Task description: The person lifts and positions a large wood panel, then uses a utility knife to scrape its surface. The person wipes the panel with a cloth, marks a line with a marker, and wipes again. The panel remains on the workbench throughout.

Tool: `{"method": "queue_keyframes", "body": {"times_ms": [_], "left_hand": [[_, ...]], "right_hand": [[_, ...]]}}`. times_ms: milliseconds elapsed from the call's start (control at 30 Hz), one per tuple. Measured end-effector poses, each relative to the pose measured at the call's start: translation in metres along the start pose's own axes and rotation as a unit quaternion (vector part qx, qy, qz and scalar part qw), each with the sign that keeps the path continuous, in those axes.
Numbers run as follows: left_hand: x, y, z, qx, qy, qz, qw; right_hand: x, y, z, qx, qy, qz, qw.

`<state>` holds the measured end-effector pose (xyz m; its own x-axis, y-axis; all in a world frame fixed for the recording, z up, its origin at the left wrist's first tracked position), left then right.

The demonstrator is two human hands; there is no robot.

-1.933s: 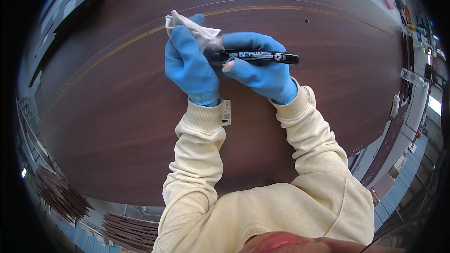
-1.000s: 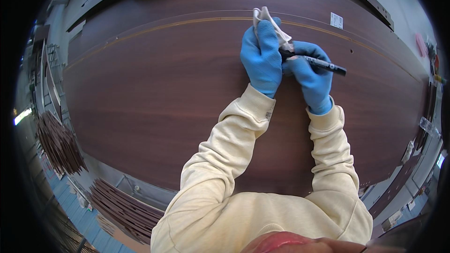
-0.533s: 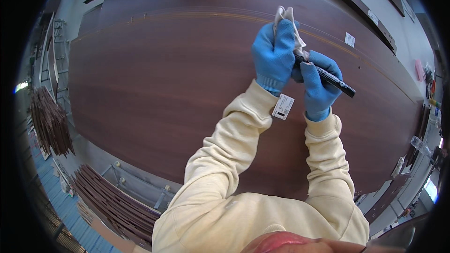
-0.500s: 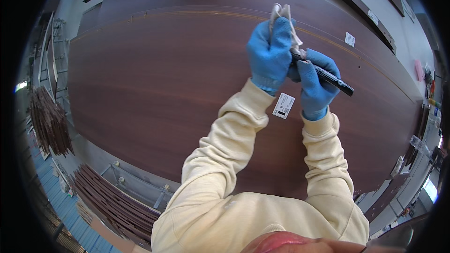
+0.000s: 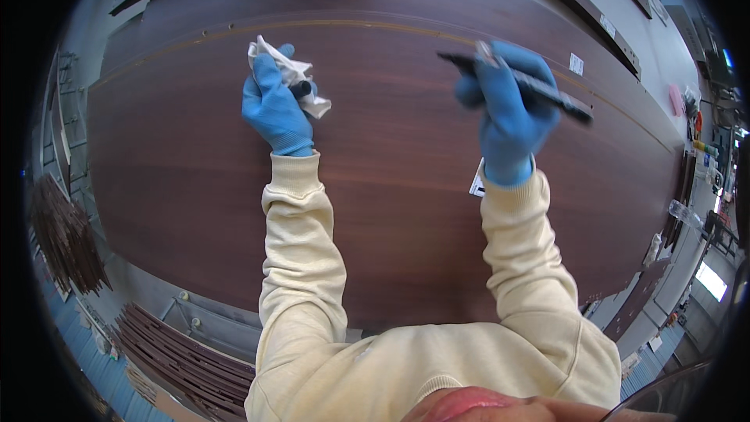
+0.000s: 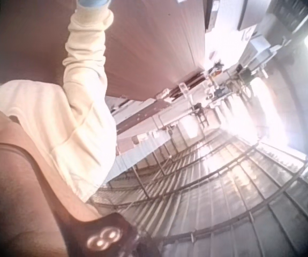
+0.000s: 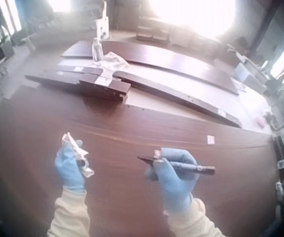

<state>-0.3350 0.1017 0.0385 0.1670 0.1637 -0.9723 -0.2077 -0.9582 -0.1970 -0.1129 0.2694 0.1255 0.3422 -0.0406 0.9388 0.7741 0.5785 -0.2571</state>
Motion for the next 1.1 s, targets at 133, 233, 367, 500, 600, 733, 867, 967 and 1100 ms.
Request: {"method": "queue_keyframes", "body": {"times_ms": [133, 233, 367, 500, 600, 733, 867, 967, 1100], "left_hand": [[0.002, -0.005, 0.002, 0.009, -0.123, 0.046, 0.991], [-0.002, -0.006, 0.001, 0.022, -0.069, 0.018, 0.997], [0.003, -0.002, 0.004, 0.022, -0.076, 0.028, 0.996], [-0.001, -0.002, 0.003, 0.020, -0.080, 0.046, 0.996], [0.000, -0.002, 0.002, 0.020, -0.061, 0.049, 0.997], [0.002, -0.001, 0.003, 0.019, -0.070, 0.070, 0.995], [0.003, -0.002, 0.003, 0.021, -0.075, 0.075, 0.994], [0.003, -0.003, 0.002, 0.024, -0.075, 0.081, 0.994], [0.004, -0.003, 0.003, 0.019, -0.072, 0.076, 0.994]], "right_hand": [[-0.070, -0.025, 0.041, 0.044, -0.090, -0.061, 0.993], [-0.099, -0.033, 0.056, 0.078, -0.089, -0.112, 0.987], [-0.122, -0.038, 0.056, 0.105, -0.075, -0.193, 0.973], [-0.126, -0.040, 0.056, 0.090, -0.096, -0.186, 0.974], [-0.125, -0.039, 0.056, 0.086, -0.087, -0.197, 0.973], [-0.128, -0.040, 0.056, 0.086, -0.078, -0.199, 0.973], [-0.129, -0.038, 0.058, 0.090, -0.063, -0.218, 0.970], [-0.129, -0.037, 0.058, 0.092, -0.059, -0.227, 0.968], [-0.129, -0.039, 0.059, 0.095, -0.056, -0.235, 0.966]]}}
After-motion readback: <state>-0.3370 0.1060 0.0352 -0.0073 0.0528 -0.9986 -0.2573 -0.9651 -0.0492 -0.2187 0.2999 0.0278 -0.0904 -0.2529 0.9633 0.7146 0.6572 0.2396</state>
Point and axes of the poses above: each hand's wrist, its own z-axis towards the middle knuckle, its own y-axis out of the back of the hand, x = y × z, the point moved 6 cm from there along z, towards the middle knuckle, and after that the axes turned 3 degrees about x, right-handed, at the moved point
